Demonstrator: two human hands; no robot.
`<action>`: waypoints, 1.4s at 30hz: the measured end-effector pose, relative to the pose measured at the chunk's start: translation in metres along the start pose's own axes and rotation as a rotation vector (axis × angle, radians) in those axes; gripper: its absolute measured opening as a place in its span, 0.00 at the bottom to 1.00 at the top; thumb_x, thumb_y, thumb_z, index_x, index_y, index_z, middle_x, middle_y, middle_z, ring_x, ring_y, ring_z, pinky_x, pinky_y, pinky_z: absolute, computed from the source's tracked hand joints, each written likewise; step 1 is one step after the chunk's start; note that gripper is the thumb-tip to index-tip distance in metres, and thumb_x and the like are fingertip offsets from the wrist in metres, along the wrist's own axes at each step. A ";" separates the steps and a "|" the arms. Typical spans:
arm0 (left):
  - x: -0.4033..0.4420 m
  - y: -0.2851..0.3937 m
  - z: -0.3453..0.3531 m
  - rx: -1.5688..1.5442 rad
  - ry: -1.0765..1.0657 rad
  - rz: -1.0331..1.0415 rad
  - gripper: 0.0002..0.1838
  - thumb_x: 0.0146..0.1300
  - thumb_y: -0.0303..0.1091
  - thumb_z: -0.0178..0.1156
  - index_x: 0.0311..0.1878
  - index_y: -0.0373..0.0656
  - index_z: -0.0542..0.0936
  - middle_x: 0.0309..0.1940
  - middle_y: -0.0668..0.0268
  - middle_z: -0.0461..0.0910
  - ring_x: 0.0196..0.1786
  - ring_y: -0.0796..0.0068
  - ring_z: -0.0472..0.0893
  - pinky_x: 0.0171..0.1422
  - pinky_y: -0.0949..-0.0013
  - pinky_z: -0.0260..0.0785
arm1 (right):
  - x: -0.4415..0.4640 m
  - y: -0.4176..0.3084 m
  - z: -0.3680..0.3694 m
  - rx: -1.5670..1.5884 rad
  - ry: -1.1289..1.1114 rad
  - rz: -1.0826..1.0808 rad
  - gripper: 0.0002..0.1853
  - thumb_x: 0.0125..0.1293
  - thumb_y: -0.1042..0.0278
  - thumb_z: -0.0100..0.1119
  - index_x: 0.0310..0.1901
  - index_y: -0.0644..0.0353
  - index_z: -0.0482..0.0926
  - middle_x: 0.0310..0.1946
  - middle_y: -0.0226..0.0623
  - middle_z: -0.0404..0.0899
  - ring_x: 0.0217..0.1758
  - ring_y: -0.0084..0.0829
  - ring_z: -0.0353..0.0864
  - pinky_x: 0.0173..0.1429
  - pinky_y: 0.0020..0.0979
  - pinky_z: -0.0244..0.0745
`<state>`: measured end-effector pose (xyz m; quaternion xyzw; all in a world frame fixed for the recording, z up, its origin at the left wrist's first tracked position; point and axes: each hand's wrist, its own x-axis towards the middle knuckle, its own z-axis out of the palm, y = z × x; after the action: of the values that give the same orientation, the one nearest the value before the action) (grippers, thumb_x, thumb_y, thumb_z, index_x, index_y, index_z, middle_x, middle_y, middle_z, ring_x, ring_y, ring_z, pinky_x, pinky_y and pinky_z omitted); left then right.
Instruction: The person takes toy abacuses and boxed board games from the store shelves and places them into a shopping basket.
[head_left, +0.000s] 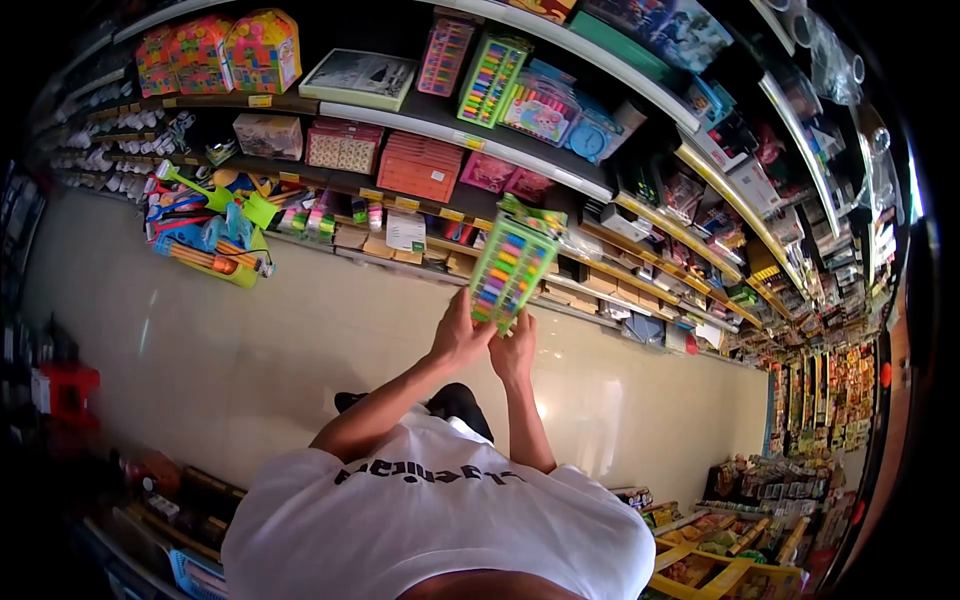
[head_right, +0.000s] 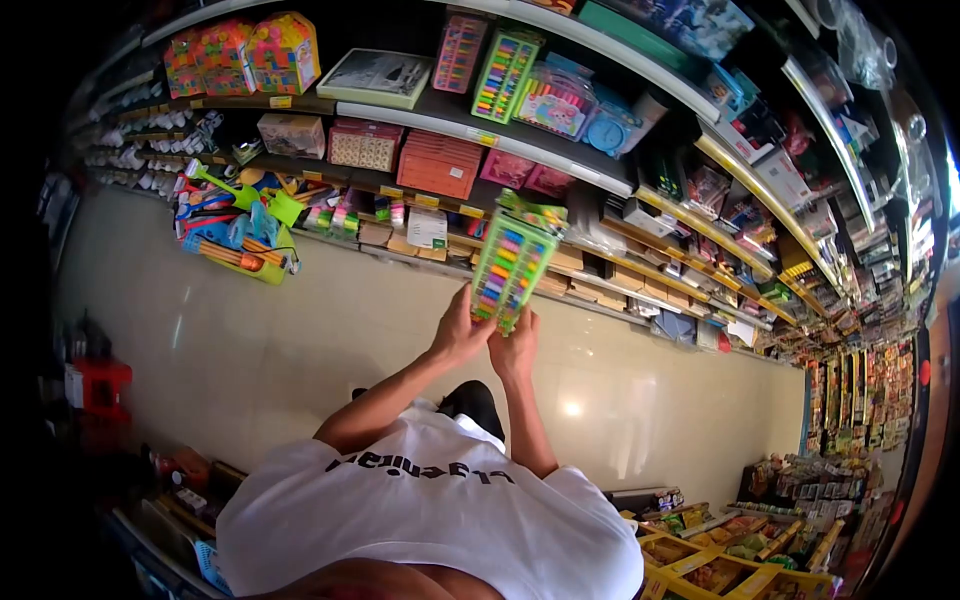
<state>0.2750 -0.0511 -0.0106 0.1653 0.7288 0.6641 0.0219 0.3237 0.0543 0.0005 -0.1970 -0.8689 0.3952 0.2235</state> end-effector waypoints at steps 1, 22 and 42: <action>0.007 -0.004 -0.008 0.037 0.075 0.072 0.24 0.49 0.33 0.61 0.48 0.37 0.65 0.41 0.51 0.72 0.44 0.50 0.73 0.46 0.56 0.67 | 0.005 -0.020 0.004 -0.080 -0.033 -0.080 0.25 0.49 0.70 0.65 0.50 0.64 0.69 0.42 0.48 0.69 0.47 0.45 0.73 0.49 0.39 0.72; 0.259 -0.028 -0.024 0.060 0.075 -0.051 0.26 0.56 0.32 0.57 0.57 0.37 0.62 0.48 0.54 0.70 0.50 0.63 0.71 0.54 0.64 0.63 | 0.257 -0.067 0.093 -0.043 -0.108 -0.215 0.31 0.48 0.71 0.65 0.55 0.61 0.64 0.45 0.50 0.69 0.46 0.51 0.71 0.46 0.42 0.71; 0.462 -0.037 -0.065 0.230 0.084 0.260 0.31 0.59 0.24 0.47 0.64 0.28 0.50 0.62 0.42 0.56 0.62 0.45 0.61 0.65 0.60 0.57 | 0.453 -0.094 0.162 0.175 -0.146 -0.302 0.36 0.46 0.78 0.64 0.60 0.60 0.61 0.55 0.46 0.58 0.59 0.42 0.65 0.60 0.39 0.70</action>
<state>-0.1854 0.0092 0.0478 0.2318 0.7729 0.5797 -0.1137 -0.1524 0.1349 0.0831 -0.0151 -0.8648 0.4446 0.2327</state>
